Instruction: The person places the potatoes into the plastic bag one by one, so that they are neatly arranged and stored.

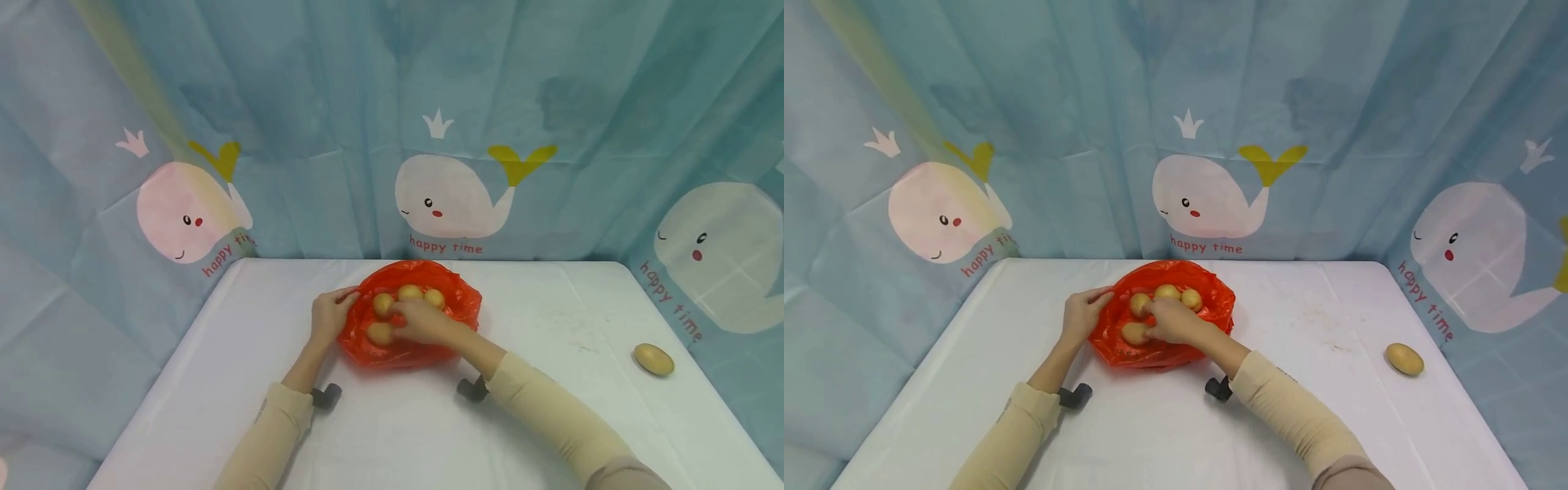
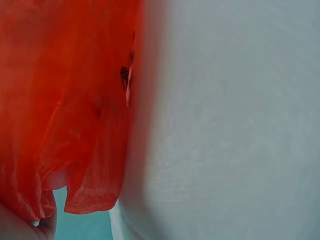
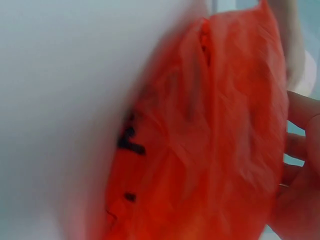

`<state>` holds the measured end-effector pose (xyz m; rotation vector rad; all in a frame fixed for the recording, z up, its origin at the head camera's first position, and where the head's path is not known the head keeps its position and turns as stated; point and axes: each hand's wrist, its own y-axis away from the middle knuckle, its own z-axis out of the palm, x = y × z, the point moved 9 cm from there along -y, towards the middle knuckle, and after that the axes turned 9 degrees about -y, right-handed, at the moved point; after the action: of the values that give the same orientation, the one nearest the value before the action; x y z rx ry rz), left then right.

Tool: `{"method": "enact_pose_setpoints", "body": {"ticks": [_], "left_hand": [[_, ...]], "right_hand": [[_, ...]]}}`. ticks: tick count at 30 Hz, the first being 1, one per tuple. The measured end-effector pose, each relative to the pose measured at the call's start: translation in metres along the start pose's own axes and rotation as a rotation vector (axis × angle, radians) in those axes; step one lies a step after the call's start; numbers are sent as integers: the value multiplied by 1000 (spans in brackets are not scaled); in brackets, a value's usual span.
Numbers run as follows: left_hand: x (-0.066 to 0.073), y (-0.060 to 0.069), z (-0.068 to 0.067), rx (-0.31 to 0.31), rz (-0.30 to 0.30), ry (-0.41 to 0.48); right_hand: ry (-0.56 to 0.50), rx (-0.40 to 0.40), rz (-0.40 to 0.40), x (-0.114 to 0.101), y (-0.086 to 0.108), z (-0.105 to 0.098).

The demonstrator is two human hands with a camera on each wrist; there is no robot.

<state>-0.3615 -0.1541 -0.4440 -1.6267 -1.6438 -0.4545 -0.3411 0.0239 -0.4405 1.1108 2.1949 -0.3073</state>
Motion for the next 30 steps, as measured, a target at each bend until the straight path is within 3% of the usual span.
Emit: {"method": "enact_pose_setpoints", "body": {"ticks": [6, 19, 30], "left_hand": [[0, -1, -1, 6, 15, -6], [0, 1, -2, 3, 12, -31], [1, 2, -4, -15, 2, -28]], "right_hand": [[-42, 22, 41, 6, 8, -19], [-65, 92, 14, 8, 24, -54], [-46, 174, -12, 12, 49, -82]]}}
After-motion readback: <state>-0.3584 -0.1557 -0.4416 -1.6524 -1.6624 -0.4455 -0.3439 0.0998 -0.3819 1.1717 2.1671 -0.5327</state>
